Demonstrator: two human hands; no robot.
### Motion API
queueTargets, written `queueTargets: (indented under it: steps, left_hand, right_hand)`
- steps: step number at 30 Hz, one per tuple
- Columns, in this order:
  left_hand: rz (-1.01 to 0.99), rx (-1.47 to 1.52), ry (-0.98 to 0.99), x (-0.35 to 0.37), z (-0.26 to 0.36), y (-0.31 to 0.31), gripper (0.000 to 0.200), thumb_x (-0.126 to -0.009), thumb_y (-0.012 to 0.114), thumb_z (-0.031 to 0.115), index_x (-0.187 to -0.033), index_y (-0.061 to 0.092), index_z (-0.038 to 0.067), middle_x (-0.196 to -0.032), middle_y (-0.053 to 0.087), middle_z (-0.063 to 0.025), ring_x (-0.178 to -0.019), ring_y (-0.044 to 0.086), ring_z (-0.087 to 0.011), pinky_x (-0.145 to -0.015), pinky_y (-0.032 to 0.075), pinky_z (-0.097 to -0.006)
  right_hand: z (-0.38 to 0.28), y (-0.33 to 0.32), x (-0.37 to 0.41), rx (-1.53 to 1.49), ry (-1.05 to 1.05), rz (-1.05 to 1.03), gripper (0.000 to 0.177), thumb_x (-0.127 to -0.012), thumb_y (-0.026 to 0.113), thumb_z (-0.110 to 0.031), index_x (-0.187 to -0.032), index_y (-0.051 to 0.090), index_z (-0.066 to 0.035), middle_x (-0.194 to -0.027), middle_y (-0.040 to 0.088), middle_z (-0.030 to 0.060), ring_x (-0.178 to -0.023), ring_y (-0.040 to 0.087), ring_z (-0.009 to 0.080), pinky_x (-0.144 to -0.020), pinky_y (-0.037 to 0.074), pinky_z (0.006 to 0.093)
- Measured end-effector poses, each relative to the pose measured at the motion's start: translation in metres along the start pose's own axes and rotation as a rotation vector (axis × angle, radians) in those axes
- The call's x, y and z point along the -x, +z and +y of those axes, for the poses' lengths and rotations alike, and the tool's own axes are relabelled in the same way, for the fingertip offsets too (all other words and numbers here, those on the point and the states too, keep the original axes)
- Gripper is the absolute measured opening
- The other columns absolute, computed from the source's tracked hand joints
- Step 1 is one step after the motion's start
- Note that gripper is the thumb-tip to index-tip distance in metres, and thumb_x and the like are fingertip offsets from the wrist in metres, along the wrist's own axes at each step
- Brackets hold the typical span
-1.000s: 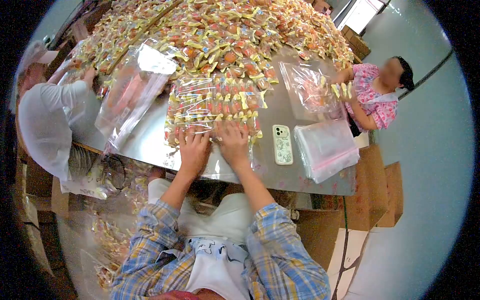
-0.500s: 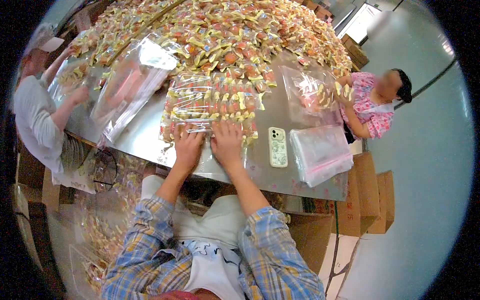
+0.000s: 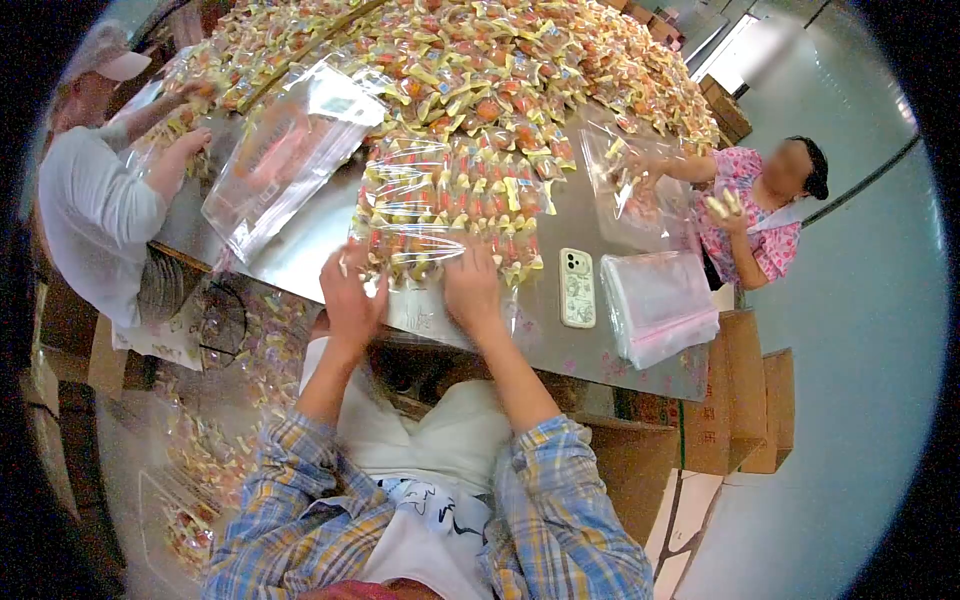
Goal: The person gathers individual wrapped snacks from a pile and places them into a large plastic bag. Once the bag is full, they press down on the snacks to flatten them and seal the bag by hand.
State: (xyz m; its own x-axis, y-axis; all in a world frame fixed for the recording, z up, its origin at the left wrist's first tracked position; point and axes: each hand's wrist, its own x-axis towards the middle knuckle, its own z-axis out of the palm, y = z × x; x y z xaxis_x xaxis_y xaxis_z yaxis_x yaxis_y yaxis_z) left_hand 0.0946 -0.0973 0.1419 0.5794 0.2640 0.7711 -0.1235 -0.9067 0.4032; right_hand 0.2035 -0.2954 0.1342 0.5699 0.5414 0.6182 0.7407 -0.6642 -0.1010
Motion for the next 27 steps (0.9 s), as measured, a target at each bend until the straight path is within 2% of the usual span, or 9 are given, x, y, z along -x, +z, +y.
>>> queueTargets:
  steps: [2,4,5,6,11,14,17,22,27]
  left_hand:
    - [0.069,0.026,-0.239,-0.015,-0.012,-0.002,0.07,-0.08,0.085,0.023,-0.138,0.056,-0.004,-0.122,0.067,-0.0179,-0.113,0.061,-0.0435,-0.099,0.046,-0.0507]
    - [-0.24,0.094,-0.392,-0.009,-0.032,-0.002,0.072,-0.079,0.086,0.025,-0.138,0.056,-0.004,-0.116,0.069,-0.0197,-0.108,0.063,-0.0428,-0.096,0.047,-0.0503]
    - [-0.399,0.125,-0.467,-0.01,-0.036,-0.004,0.073,-0.079,0.086,0.026,-0.138,0.056,-0.005,-0.113,0.07,-0.0206,-0.105,0.063,-0.0424,-0.095,0.047,-0.0501]
    - [-0.419,0.113,-0.42,-0.01,-0.036,-0.003,0.074,-0.078,0.088,0.028,-0.136,0.057,-0.004,-0.105,0.071,-0.0214,-0.1,0.065,-0.0407,-0.091,0.048,-0.0497]
    - [-0.342,0.081,-0.436,-0.008,-0.024,-0.001,0.066,-0.078,0.086,0.022,-0.133,0.06,-0.002,-0.105,0.071,-0.0169,-0.099,0.064,-0.0378,-0.09,0.047,-0.0461]
    - [-0.32,0.033,-0.384,-0.007,-0.021,-0.002,0.066,-0.08,0.084,0.02,-0.137,0.059,-0.001,-0.105,0.072,-0.0163,-0.1,0.065,-0.0358,-0.091,0.046,-0.0449]
    - [-0.297,0.014,-0.319,0.002,-0.032,0.009,0.067,-0.083,0.082,0.019,-0.142,0.058,0.0,-0.107,0.072,-0.017,-0.1,0.067,-0.0346,-0.09,0.047,-0.0445]
    - [-0.22,-0.068,-0.209,0.008,-0.029,0.015,0.064,-0.087,0.074,0.011,-0.147,0.055,0.001,-0.115,0.071,-0.0152,-0.103,0.067,-0.0331,-0.09,0.046,-0.0436]
    - [-0.282,-0.037,-0.291,0.003,-0.03,0.016,0.068,-0.086,0.069,0.006,-0.152,0.052,0.008,-0.123,0.07,-0.0097,-0.107,0.065,-0.0283,-0.092,0.044,-0.0424]
  right_hand:
    - [-0.011,-0.003,-0.001,0.023,-0.057,-0.074,0.048,-0.081,0.071,-0.021,-0.125,0.067,-0.003,-0.133,0.062,0.0192,-0.137,0.05,0.0401,-0.116,0.035,0.0549]
    - [-0.025,-0.004,-0.005,0.036,-0.123,-0.145,0.059,-0.083,0.071,-0.031,-0.137,0.063,-0.009,-0.132,0.061,0.0204,-0.138,0.047,0.0429,-0.12,0.03,0.059]
    - [-0.034,-0.006,-0.01,0.031,-0.104,-0.115,0.057,-0.083,0.071,-0.033,-0.134,0.065,-0.008,-0.134,0.06,0.0203,-0.136,0.048,0.0427,-0.119,0.03,0.0595]
    - [-0.043,-0.009,-0.015,0.023,-0.082,-0.089,0.056,-0.083,0.071,-0.035,-0.131,0.067,-0.008,-0.136,0.059,0.0201,-0.135,0.048,0.0425,-0.118,0.031,0.06]
    - [-0.064,0.007,-0.017,0.082,0.066,-0.03,0.059,-0.082,0.076,-0.05,-0.13,0.071,-0.017,-0.129,0.06,0.0189,-0.131,0.047,0.0437,-0.113,0.028,0.0682]
    - [-0.071,0.018,-0.02,0.157,0.12,-0.014,0.066,-0.083,0.076,-0.057,-0.14,0.065,-0.025,-0.123,0.064,0.0216,-0.131,0.047,0.0438,-0.114,0.026,0.0688]
    - [-0.077,0.024,-0.021,0.16,0.196,-0.104,0.061,-0.084,0.076,-0.054,-0.137,0.067,-0.026,-0.122,0.065,0.0208,-0.131,0.047,0.0428,-0.115,0.026,0.0673]
    - [-0.077,0.034,-0.021,0.164,0.234,0.011,0.056,-0.077,0.08,-0.049,-0.126,0.074,-0.022,-0.121,0.068,0.0155,-0.131,0.046,0.0398,-0.115,0.025,0.0636]
    - [-0.083,0.035,-0.024,0.184,0.294,0.023,0.056,-0.075,0.081,-0.05,-0.124,0.075,-0.022,-0.125,0.066,0.0146,-0.131,0.047,0.0386,-0.113,0.027,0.0622]
